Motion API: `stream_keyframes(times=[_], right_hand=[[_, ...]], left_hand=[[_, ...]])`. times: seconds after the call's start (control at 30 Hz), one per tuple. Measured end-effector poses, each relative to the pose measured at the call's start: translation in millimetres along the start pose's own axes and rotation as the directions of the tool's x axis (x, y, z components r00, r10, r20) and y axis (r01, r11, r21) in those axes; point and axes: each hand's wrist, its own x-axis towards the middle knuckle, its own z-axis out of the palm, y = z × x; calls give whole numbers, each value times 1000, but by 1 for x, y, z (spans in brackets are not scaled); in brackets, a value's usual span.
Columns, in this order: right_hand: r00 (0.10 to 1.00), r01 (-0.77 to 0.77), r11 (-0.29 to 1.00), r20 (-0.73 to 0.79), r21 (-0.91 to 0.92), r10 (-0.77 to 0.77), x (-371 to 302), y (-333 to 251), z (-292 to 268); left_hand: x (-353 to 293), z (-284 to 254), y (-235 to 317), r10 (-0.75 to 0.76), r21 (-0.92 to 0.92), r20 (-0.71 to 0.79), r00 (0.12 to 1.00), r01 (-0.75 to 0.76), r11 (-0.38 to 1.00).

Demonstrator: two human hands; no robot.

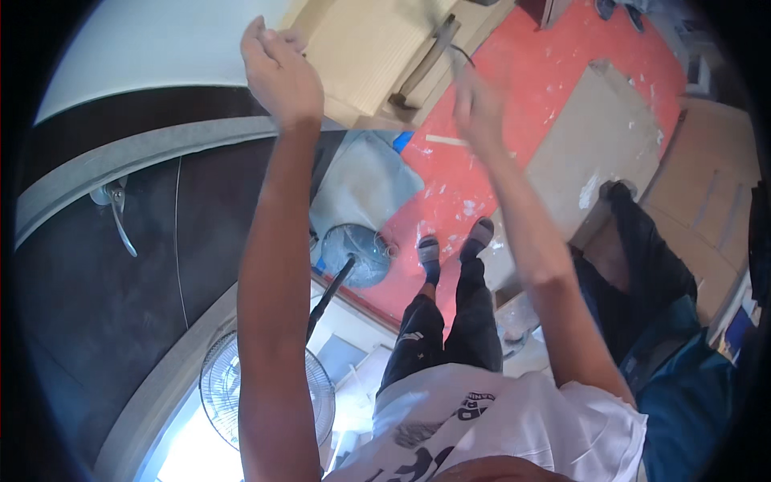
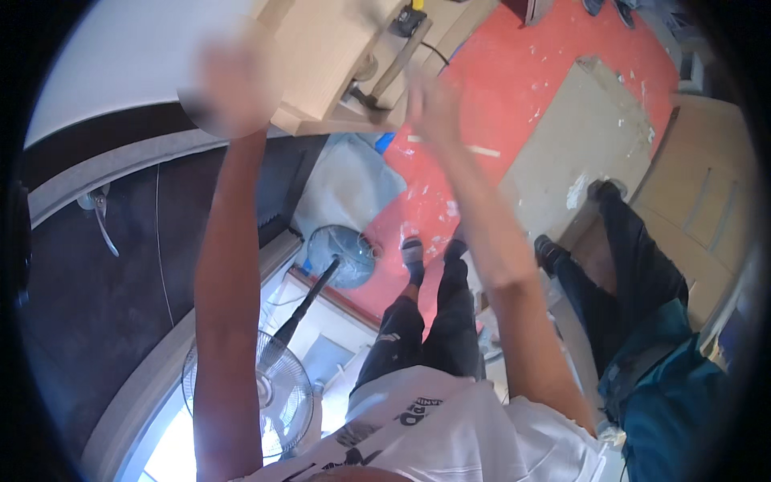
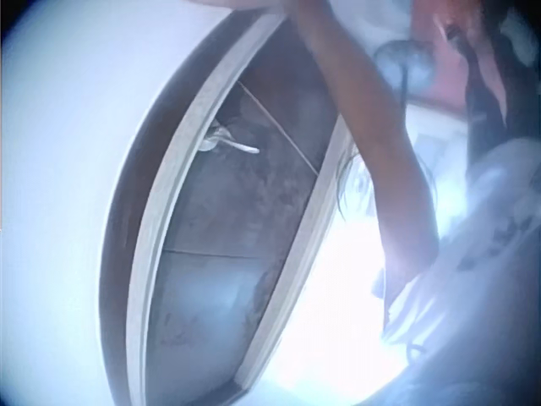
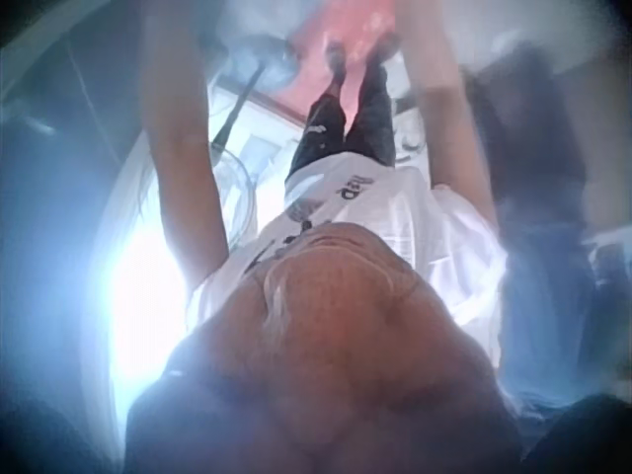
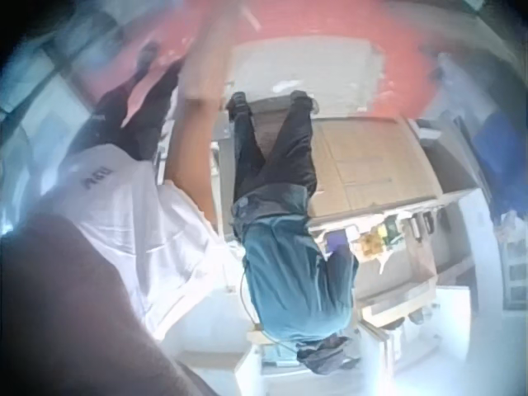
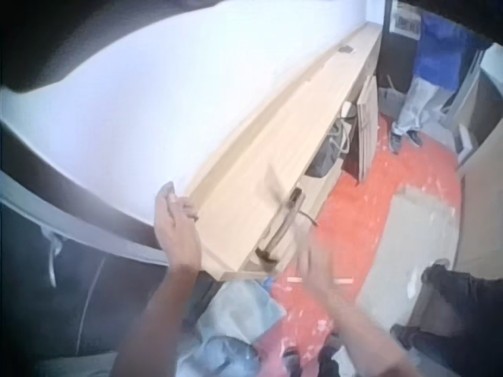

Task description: The person uses a hammer to tap a wooden cabinet door into place, then uses a utility knife to trim excess material along the edges. The person adjusts the door alignment and continues hammering to secure it.

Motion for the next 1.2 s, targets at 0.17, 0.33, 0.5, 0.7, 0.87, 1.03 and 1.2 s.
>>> stream_keyframes(times=[0.17,0.33,0.5,0.7,0.87,1.03,1.2], right_hand=[[969,242,970,51,40,-244,-65,7,27],[989,56,994,-130,-94,-68,59,8,3],[978,208,974,2,95,-209,-87,-23,16],[993,-90,994,-72,69,95,82,-33,-7],[954,299,948,28,-105,-298,-50,-3,5],[990,137,987,54,-81,-132,0,0,5],[997,70,986,-25,-153,-75,56,-4,-19]], left_hand=[[3,-5,3,-20,-15,-23,1000,20,1000],[3,5,0,-19,-67,-3,1000,19,998],[5,-9,-3,-25,-24,-8,1000,24,999],[6,-4,-4,6,-44,19,1000,-5,999],[7,-9,1,-61,-28,11,998,61,998],[3,-2,-1,-29,-55,-19,999,28,998],[7,-1,-5,-36,-58,-16,999,35,998]])
